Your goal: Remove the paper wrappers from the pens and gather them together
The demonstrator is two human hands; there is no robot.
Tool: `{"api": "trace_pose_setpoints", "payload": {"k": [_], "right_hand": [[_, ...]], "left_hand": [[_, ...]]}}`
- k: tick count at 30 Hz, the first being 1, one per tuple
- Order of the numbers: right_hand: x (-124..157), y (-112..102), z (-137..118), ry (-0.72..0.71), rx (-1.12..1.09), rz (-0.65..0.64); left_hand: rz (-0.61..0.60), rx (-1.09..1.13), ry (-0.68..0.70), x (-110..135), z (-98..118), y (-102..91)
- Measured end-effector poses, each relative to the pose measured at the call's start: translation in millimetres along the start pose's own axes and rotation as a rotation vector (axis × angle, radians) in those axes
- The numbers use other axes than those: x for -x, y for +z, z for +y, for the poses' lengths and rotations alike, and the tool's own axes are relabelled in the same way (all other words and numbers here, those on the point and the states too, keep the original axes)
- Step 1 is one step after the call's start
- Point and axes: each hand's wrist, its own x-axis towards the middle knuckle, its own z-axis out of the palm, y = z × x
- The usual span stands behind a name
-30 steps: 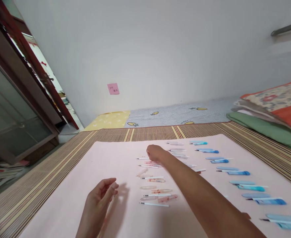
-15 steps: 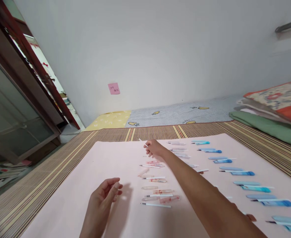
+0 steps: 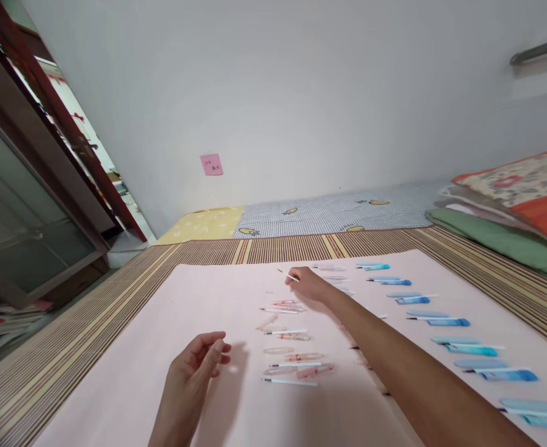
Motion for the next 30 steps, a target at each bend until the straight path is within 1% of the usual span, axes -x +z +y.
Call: {"api": "trace_pose_setpoints", "payload": {"k": [3, 7, 13, 16, 20, 26, 30], "right_hand": [[13, 4, 4, -0.043, 0.156, -0.021], [19, 12, 8, -0.078, 0.326, -0.017], [21, 15, 10, -0.111, 0.455, -0.051], [22, 13, 10, -0.117, 0.479, -0.059], [20, 10, 12, -0.094, 0.474, -0.036], [27, -1, 9, -0.078, 0.37, 0.012], [35, -1, 15, -0.055, 0.328, -0.008]], "left_hand": [[-0.001, 0.004, 0.001, 0, 1, 0.6], [-0.015, 0.002, -0.001, 1, 2, 0.8], [-0.016, -0.011, -0.005, 1, 2, -0.2], [-0.018, -0.01, 0.002, 1, 2, 0.6], [-0.021, -0.018, 0.002, 2, 2, 1.0], [-0.013, -0.012, -0.007, 2, 3, 0.6], [-0.021, -0.008, -0.006, 2, 3, 2.7]]}}
